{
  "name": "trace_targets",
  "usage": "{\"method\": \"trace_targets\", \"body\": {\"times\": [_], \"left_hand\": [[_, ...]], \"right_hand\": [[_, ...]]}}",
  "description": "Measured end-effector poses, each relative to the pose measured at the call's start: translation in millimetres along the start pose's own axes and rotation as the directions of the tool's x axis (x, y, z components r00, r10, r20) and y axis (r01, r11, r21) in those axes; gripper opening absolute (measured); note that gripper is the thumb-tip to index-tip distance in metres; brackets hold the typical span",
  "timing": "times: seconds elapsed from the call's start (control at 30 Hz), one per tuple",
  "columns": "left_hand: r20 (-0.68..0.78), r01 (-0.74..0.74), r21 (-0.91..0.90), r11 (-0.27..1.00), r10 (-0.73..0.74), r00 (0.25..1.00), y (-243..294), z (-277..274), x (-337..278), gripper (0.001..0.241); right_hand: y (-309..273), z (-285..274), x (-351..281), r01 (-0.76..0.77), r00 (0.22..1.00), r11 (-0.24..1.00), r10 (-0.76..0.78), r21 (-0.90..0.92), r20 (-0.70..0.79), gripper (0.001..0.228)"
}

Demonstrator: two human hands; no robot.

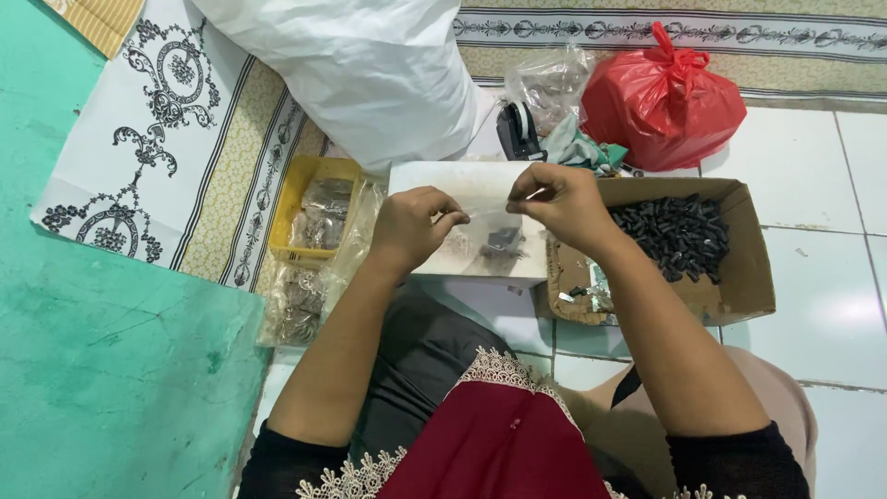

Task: Sorting small black fasteners from a box and placing them into small plastic bags.

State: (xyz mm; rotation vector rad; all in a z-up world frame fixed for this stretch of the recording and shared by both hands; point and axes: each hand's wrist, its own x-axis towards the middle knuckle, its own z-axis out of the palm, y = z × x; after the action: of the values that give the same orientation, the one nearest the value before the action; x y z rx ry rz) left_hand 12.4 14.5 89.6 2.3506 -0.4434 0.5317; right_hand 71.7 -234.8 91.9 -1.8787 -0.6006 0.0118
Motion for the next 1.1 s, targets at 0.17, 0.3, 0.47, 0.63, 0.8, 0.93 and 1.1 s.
{"method": "trace_targets", "body": {"times": [0.17,0.3,0.47,0.63,0.8,0.93,1.1], "left_hand": [[-0.032,-0.061,-0.033,0.998,0.059,0.998,18,-7,11,0.014],[-0.099,0.011,-0.204,0.979,-0.032,0.995,26,-9,20,0.016],[-0.085,0.043,-0.387,0.921,-0.082,0.993,39,-9,22,0.021],[-0.080,0.188,-0.643,0.743,-0.309,0.948,16,6,8,0.039],[0.139,0.420,-0.614,0.668,-0.433,0.891,-32,66,-23,0.046],[0.148,0.475,-0.692,0.543,-0.538,0.830,-36,83,-22,0.016],[0.091,0.398,-0.787,0.471,-0.549,0.831,-56,96,6,0.039]], "right_hand": [[-14,-14,3,0.058,0.996,0.998,-0.057,0.012,-0.062,0.025],[-30,-22,1,0.026,0.999,0.971,-0.017,0.237,-0.040,0.041],[-12,4,-9,-0.130,0.981,0.988,0.116,0.086,0.154,0.041],[24,27,-10,-0.171,0.980,0.960,0.142,0.220,0.142,0.010],[28,35,-3,-0.236,0.962,0.931,0.183,0.277,0.204,0.011],[50,35,7,-0.352,0.933,0.865,0.295,0.358,0.205,0.011],[63,46,25,-0.417,0.878,0.717,0.477,0.559,0.042,0.015]]}}
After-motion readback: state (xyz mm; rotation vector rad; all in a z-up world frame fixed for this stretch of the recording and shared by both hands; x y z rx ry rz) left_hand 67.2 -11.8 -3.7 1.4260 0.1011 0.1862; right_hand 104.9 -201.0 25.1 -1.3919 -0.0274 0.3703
